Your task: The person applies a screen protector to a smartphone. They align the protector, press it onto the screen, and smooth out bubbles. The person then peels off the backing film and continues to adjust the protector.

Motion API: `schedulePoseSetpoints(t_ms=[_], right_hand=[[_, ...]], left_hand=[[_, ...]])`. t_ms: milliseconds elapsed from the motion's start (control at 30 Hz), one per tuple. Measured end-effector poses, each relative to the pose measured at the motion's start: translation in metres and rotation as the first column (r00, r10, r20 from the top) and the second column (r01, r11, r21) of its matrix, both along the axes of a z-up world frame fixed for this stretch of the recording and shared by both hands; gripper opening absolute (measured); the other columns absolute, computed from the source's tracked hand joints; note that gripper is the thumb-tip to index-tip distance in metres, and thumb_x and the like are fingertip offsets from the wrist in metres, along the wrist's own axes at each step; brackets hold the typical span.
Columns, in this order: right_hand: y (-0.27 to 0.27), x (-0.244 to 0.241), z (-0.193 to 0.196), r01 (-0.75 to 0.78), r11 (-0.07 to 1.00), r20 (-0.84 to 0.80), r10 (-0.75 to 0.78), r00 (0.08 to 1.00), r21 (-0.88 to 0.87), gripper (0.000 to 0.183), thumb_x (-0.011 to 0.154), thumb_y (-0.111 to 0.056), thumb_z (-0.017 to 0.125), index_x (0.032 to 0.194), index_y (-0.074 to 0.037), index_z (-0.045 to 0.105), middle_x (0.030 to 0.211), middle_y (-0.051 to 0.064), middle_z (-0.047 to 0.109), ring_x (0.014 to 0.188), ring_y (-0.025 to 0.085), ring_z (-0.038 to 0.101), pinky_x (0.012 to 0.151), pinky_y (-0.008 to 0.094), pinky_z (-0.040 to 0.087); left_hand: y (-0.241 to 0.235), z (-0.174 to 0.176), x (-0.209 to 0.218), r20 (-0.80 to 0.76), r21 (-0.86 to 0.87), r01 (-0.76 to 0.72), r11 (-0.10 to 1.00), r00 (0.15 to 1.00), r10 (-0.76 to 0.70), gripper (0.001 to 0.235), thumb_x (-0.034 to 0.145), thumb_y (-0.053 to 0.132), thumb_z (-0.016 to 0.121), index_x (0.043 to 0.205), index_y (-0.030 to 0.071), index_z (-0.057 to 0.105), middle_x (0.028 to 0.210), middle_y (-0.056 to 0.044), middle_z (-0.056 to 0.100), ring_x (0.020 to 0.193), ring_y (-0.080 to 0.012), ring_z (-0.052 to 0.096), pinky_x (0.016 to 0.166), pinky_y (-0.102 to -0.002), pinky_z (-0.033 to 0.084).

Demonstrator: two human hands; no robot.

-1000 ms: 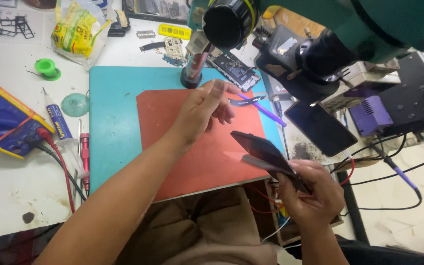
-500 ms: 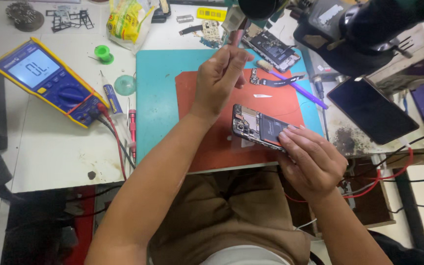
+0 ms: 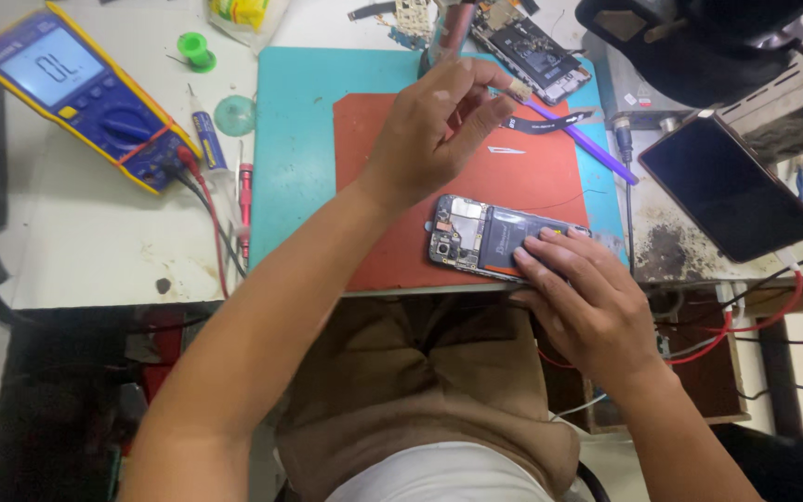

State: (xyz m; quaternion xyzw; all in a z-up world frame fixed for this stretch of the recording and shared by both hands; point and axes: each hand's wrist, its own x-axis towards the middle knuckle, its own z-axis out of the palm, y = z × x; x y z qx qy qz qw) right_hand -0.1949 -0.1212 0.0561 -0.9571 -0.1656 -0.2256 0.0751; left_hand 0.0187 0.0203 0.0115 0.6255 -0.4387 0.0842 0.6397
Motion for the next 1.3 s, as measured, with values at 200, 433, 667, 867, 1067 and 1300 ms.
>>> schedulePoseSetpoints(t_ms=[200, 433, 667, 867, 1067, 1300], right_hand=[[-0.024, -0.026, -0.003, 0.069, 0.965, 0.031, -0.079, 0.996, 0.252, 0.037, 0.088, -0.01, 0.079, 0.122, 0.0, 0.067, 0.125, 0.014, 0.069, 0.121, 0.03, 0.066, 0.112, 0.045, 0.052], [-0.029, -0.059, -0.025, 0.29, 0.424, -0.155, -0.325, 0.933, 0.858, 0.013, 0.11, 0.005, 0.062, 0.123, 0.006, 0.063, 0.116, 0.018, 0.071, 0.107, 0.02, 0.072, 0.101, 0.031, 0.058], [-0.032, -0.056, -0.007, 0.259, 0.712, -0.045, -0.305, 0.951, 0.653, 0.017, 0.103, 0.004, 0.069, 0.12, 0.005, 0.065, 0.12, 0.016, 0.069, 0.11, 0.018, 0.069, 0.099, 0.028, 0.056], [-0.016, -0.018, 0.018, 0.135, 0.927, -0.016, -0.138, 0.99, 0.35, 0.019, 0.093, 0.005, 0.075, 0.11, 0.002, 0.067, 0.113, 0.016, 0.07, 0.107, 0.026, 0.07, 0.095, 0.035, 0.056], [-0.009, 0.047, 0.024, -0.041, 0.984, -0.18, 0.072, 0.981, 0.173, 0.02, 0.085, 0.0, 0.077, 0.102, -0.005, 0.069, 0.099, 0.011, 0.067, 0.092, 0.03, 0.066, 0.08, 0.041, 0.052], [-0.022, 0.093, 0.035, -0.152, 0.967, -0.477, 0.233, 0.847, 0.203, 0.016, 0.083, -0.004, 0.074, 0.099, -0.007, 0.071, 0.094, 0.008, 0.067, 0.084, 0.029, 0.067, 0.072, 0.038, 0.054]], left_hand=[[0.068, 0.017, -0.05, 0.436, 0.379, -0.141, 0.915, 0.899, -0.042, 0.054, 0.091, 0.03, 0.079, 0.132, 0.0, 0.059, 0.128, -0.016, 0.06, 0.124, -0.0345, 0.056, 0.11, -0.048, 0.044], [0.08, 0.004, -0.073, 0.386, 0.5, -0.152, 0.853, 0.921, -0.061, 0.054, 0.085, 0.036, 0.079, 0.123, 0.0, 0.063, 0.138, -0.02, 0.056, 0.135, -0.0385, 0.05, 0.117, -0.051, 0.037], [0.075, 0.008, -0.071, 0.382, 0.519, -0.132, 0.845, 0.92, -0.091, 0.057, 0.083, 0.037, 0.08, 0.122, -0.002, 0.064, 0.136, -0.021, 0.056, 0.133, -0.039, 0.05, 0.116, -0.052, 0.036], [0.074, -0.001, -0.074, 0.393, 0.475, -0.175, 0.862, 0.919, -0.031, 0.051, 0.086, 0.036, 0.08, 0.119, 0.0, 0.065, 0.135, -0.02, 0.056, 0.135, -0.0397, 0.05, 0.118, -0.051, 0.038], [0.075, 0.004, -0.074, 0.36, 0.473, -0.158, 0.867, 0.933, -0.026, 0.053, 0.084, 0.037, 0.082, 0.12, 0.002, 0.066, 0.134, -0.018, 0.058, 0.13, -0.0388, 0.053, 0.115, -0.051, 0.039], [0.076, 0.003, -0.073, 0.362, 0.436, -0.159, 0.886, 0.932, -0.011, 0.053, 0.081, 0.037, 0.083, 0.115, 0.001, 0.065, 0.131, -0.018, 0.059, 0.128, -0.038, 0.054, 0.114, -0.052, 0.04]])
